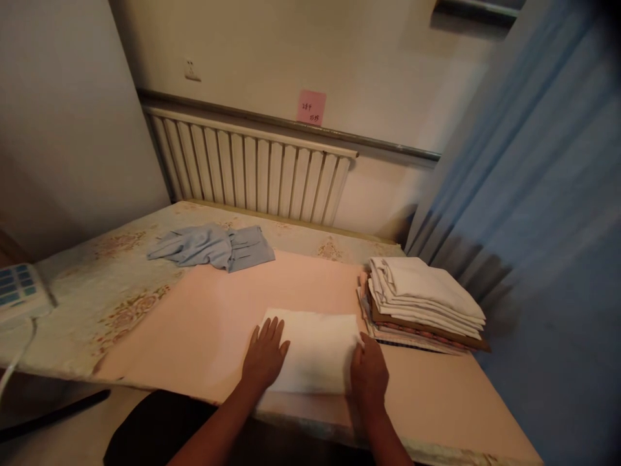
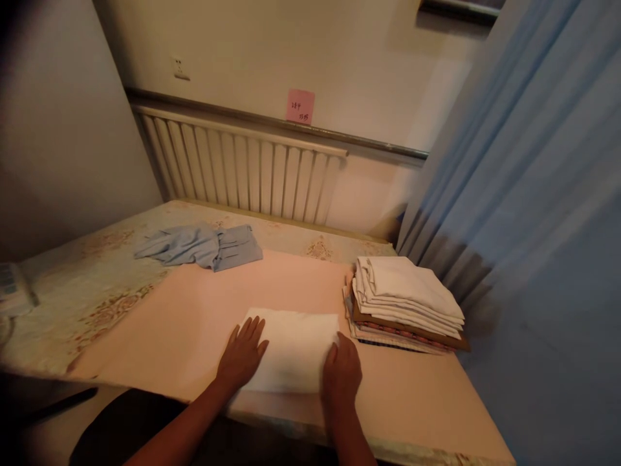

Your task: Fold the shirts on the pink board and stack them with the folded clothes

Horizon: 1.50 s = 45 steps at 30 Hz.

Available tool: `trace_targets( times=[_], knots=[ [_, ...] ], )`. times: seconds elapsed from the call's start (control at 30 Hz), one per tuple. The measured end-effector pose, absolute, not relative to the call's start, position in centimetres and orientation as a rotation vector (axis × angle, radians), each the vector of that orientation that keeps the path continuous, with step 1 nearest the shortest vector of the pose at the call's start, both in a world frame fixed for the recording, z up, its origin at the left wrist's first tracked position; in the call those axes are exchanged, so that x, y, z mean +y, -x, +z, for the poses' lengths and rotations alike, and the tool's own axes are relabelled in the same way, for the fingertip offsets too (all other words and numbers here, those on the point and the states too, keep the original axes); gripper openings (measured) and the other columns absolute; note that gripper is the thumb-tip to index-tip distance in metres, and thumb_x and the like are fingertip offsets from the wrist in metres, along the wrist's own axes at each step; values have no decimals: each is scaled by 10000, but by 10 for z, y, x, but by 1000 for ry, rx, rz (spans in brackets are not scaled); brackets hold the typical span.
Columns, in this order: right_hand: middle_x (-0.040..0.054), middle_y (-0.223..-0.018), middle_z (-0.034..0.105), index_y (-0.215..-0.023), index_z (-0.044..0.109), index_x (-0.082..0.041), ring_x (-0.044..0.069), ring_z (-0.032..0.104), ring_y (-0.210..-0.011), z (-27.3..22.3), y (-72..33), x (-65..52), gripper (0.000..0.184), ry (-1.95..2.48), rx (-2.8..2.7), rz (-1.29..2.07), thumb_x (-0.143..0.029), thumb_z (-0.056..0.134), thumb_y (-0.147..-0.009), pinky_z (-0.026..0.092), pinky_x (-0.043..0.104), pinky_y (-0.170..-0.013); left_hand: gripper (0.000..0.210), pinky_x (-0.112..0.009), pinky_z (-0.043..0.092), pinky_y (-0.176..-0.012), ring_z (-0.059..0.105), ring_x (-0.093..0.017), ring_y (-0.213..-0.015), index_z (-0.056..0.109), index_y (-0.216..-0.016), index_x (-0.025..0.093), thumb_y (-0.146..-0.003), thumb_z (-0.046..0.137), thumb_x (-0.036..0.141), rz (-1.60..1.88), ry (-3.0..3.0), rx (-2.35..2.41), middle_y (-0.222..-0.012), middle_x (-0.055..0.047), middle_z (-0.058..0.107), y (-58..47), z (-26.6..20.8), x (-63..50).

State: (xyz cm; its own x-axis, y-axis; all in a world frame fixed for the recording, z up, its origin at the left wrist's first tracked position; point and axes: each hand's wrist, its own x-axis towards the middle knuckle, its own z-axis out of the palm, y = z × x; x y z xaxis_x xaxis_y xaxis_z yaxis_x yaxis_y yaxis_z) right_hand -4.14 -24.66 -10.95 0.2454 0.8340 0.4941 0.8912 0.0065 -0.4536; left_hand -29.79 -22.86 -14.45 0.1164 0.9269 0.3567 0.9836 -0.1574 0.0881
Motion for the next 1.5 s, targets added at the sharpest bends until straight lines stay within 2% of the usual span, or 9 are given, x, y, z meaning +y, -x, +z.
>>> trace_targets(
  times=[0.17,0.3,0.43,0.7,0.9,1.07,1.23,1.4,1.5],
  knots=[
    [150,-1313,570,-1246,574,-124,225,468,-1279,-134,116,-234,397,1307,-2008,-192,-218,326,-951,371,417,-1067,519,-498,229,-1134,345,-274,-1378,430,-1405,162,-952,345,400,-474,2208,-1906,-1452,-105,452,298,-146,-229],
    [109,-1389,511,-1282,552,-175,235,373,-1355,-153,148,-231,369,1207,-2216,-152,-242,422,-944,271,473,-1131,504,-495,240,-1132,362,-266,-1369,434,-1404,183,-949,353,384,-478,2196,-1897,-1450,-87,457,300,-148,-230],
    [84,-1452,443,-1352,486,-195,249,307,-1391,-150,136,-231,433,1249,-2284,-102,-272,467,-927,226,499,-1146,503,-501,245,-1130,363,-266,-1369,435,-1405,202,-945,356,389,-499,2194,-1897,-1453,-83,454,300,-149,-229],
    [108,-1450,442,-1360,483,-171,269,297,-1395,-144,105,-232,462,1465,-2238,-107,-325,471,-924,194,504,-1150,520,-527,206,-1134,316,-265,-1393,397,-1424,204,-949,329,403,-447,2207,-1969,-1475,-83,423,298,-146,-228],
    [90,-1497,373,-1386,453,-175,295,260,-1408,-149,75,-226,475,1614,-2248,-171,-309,443,-931,200,512,-1136,521,-524,192,-1136,311,-269,-1395,401,-1421,196,-950,331,407,-443,2193,-1991,-1483,-80,413,297,-146,-228],
    [136,-1465,413,-1372,463,-122,288,304,-1389,-160,53,-230,477,1749,-2106,-212,-348,372,-962,234,485,-1122,507,-514,234,-1118,310,-276,-1394,428,-1404,186,-951,330,392,-470,2147,-1996,-1485,-104,406,297,-148,-229],
    [229,-1375,490,-1292,510,-3,286,415,-1313,-173,41,-240,515,1776,-1900,-173,-351,335,-955,306,430,-1089,493,-464,374,-1012,358,-309,-1351,434,-1380,134,-940,346,336,-543,1957,-2157,-1520,-170,320,298,-145,-235],
    [223,-1265,571,-1272,513,-20,305,516,-1190,-163,34,-253,532,1855,-1641,78,-353,412,-870,379,424,-1013,478,-426,418,-917,500,-314,-1162,419,-1351,85,-916,376,277,-561,1887,-2392,-1321,-200,514,305,-131,-245],
    [179,-1131,644,-1181,574,-88,293,593,-1062,-145,26,-251,479,1930,-1445,476,-357,495,-792,427,386,-928,450,-386,415,-896,540,-294,-1097,441,-1289,79,-888,423,282,-654,1957,-2605,-1179,-182,573,316,-124,-246]
  ],
)
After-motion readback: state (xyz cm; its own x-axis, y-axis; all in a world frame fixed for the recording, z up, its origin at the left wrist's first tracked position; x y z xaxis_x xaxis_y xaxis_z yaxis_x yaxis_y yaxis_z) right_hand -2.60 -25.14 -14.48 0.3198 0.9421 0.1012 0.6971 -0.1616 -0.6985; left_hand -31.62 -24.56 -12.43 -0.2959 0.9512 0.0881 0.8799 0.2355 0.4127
